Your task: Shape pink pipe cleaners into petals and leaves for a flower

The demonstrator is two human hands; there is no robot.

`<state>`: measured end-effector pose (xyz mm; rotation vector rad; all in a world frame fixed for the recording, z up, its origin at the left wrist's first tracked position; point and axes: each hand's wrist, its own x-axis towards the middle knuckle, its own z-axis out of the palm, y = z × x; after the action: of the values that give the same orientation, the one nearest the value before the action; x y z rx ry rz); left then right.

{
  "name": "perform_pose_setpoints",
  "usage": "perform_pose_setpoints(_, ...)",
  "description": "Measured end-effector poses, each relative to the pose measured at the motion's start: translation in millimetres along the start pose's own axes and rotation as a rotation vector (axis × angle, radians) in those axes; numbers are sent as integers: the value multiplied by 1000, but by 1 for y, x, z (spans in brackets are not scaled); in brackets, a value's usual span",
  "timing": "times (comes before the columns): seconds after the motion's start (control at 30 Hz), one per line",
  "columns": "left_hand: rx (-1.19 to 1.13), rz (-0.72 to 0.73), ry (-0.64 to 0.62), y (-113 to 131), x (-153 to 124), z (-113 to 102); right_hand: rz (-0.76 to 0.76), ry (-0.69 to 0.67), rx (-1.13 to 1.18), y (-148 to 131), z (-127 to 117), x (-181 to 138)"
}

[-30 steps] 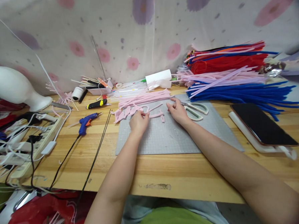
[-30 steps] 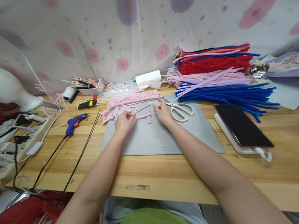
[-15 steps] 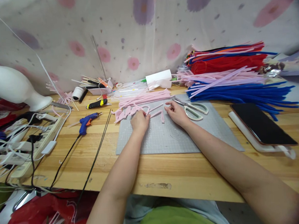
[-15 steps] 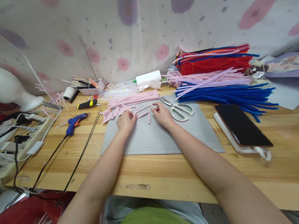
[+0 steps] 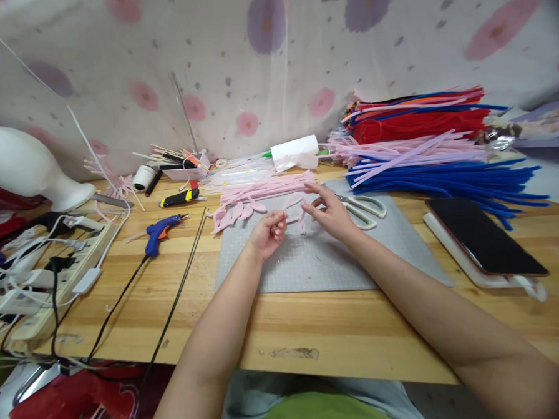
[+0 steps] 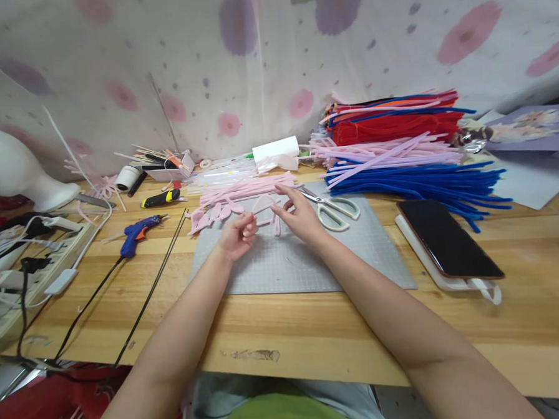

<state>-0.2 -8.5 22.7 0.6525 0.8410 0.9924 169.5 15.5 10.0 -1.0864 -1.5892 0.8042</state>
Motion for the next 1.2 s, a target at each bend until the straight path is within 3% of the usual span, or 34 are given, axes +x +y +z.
perform_pose_setpoints(0.13,75,4,-85,-8,-1,5,106,-148,-6,-13,-3,0)
perform_pose_setpoints(0.27,354,168,14,-15,2,7,197,-243,65,-16,-3,2)
perform_pose_setpoints(0.37,529,197,120,-20,4,9,177,-155,50,-11,-3,3)
perform_pose_setpoints(0.43,568,148,128,-24,6,10,148,-54,11,-5,-4,4)
perform_pose_setpoints(0.5,554,117,114,-27,6,11,123,-39,-42,0,-4,3)
perform_pose_setpoints(0.67,583,173,120,-33,10,6,74,-204,-93,2,0,-3)
perform_pose_setpoints(0.87,785,477,247,-22,15,-7,102,-397,-61,-1,6,-9)
perform_pose_setpoints(0.93,763,402,234,-12,12,-11,120,-431,-29,-2,7,-10)
perform_pose_setpoints(1.07,648,163,97,3,2,-14,144,-371,-15,-2,7,-10)
perform_pose_setpoints(1.2,473,134,33,1,0,-9,151,-346,-20,-1,7,-9)
